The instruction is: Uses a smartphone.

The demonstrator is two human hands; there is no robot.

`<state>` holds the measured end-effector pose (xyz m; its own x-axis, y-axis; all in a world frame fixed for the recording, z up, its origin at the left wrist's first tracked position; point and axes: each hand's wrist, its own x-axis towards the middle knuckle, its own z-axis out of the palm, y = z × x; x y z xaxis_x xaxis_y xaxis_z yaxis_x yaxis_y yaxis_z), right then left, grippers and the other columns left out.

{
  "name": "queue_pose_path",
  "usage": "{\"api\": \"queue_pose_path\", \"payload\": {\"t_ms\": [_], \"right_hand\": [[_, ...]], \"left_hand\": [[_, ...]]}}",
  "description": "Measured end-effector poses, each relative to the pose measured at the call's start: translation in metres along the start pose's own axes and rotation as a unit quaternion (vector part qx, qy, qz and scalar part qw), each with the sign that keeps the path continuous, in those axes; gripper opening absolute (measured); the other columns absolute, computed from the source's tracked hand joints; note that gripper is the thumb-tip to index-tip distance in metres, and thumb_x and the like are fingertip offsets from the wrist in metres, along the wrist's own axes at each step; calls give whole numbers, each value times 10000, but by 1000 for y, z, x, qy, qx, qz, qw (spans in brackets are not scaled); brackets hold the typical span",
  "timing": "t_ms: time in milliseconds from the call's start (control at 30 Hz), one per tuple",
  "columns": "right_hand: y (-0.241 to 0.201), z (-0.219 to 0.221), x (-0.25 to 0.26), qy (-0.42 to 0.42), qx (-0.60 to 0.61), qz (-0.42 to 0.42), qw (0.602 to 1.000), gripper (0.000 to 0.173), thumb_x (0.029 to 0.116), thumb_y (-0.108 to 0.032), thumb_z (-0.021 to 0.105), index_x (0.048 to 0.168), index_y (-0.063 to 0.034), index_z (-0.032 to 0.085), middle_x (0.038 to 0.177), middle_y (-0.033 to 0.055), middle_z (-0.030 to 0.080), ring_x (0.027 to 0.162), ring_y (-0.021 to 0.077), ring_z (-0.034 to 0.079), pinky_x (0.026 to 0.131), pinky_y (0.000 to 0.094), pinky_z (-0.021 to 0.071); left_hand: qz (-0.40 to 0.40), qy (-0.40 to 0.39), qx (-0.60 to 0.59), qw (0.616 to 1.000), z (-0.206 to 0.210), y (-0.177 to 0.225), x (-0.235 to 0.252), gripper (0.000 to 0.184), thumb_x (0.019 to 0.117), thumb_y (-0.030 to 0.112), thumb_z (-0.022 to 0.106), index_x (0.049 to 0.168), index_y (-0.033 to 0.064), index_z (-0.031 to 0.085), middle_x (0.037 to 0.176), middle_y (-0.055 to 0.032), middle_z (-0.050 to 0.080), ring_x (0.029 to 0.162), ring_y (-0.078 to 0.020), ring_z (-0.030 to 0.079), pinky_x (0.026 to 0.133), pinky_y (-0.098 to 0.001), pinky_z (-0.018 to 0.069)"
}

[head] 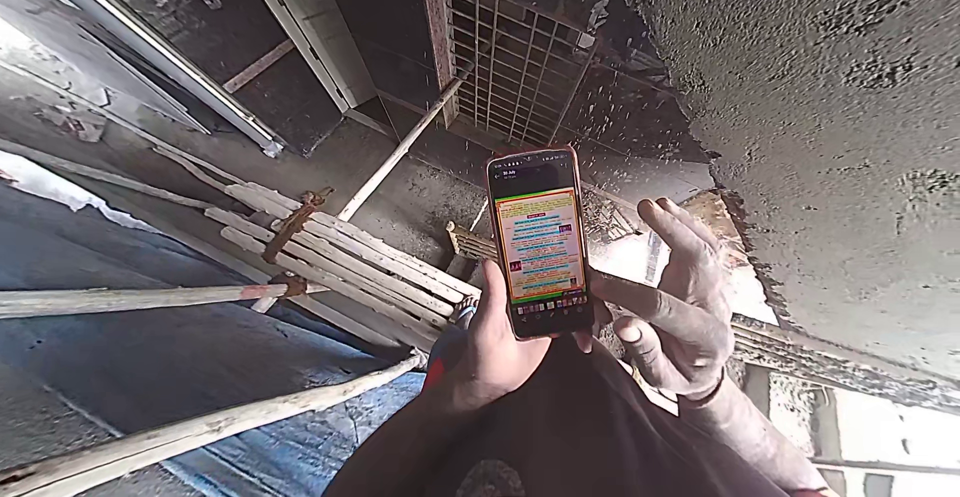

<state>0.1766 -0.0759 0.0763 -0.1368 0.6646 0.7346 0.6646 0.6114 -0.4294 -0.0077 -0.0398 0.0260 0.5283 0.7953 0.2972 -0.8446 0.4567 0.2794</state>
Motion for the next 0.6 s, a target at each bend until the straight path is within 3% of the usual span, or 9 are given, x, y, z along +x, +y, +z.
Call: {"api": "queue_pose_path", "payload": {"t_ms": [167, 400, 500, 600], "right_hand": [[-4, -5, -3, -45, 3, 14, 999, 393, 1033, -556, 481, 1143, -296, 753, 1598, 133, 404, 1543, 360, 218, 1242, 561, 220], [-7, -16, -14, -85, -15, 23, 996, 455, 1029, -610, 432, 1292, -354, 701, 1640, 126, 349, 1560, 352, 171, 1245, 568, 184], [-5, -24, -19, -84, -38, 33, 995, 462, 1025, -624, 425, 1291, -367, 702, 1649, 120, 340, 1562, 362, 160, 1238, 574, 182], [1, -36, -26, -35, -55, 35, 997, 443, 1032, -593, 447, 1170, -303, 752, 1618, 128, 382, 1552, 362, 192, 1238, 568, 215]], "left_hand": [[2, 16, 12, 1000, 7, -9, 1, 596, 1028, 585, 430, 1375, 126, 584, 1307, -124, 652, 1233, -249, 621, 1044, -483, 503], [-7, 21, 28, 999, 16, -25, 5, 563, 1030, 561, 448, 1335, 116, 612, 1259, -111, 681, 1209, -223, 640, 1052, -456, 506], [-14, 20, 32, 999, 19, -33, 6, 559, 1034, 557, 443, 1347, 119, 596, 1272, -104, 672, 1226, -217, 628, 1063, -459, 496], [-38, 19, 25, 999, 20, -41, 6, 581, 1027, 575, 443, 1369, 127, 583, 1305, -116, 655, 1242, -243, 617, 1066, -484, 488]]}}
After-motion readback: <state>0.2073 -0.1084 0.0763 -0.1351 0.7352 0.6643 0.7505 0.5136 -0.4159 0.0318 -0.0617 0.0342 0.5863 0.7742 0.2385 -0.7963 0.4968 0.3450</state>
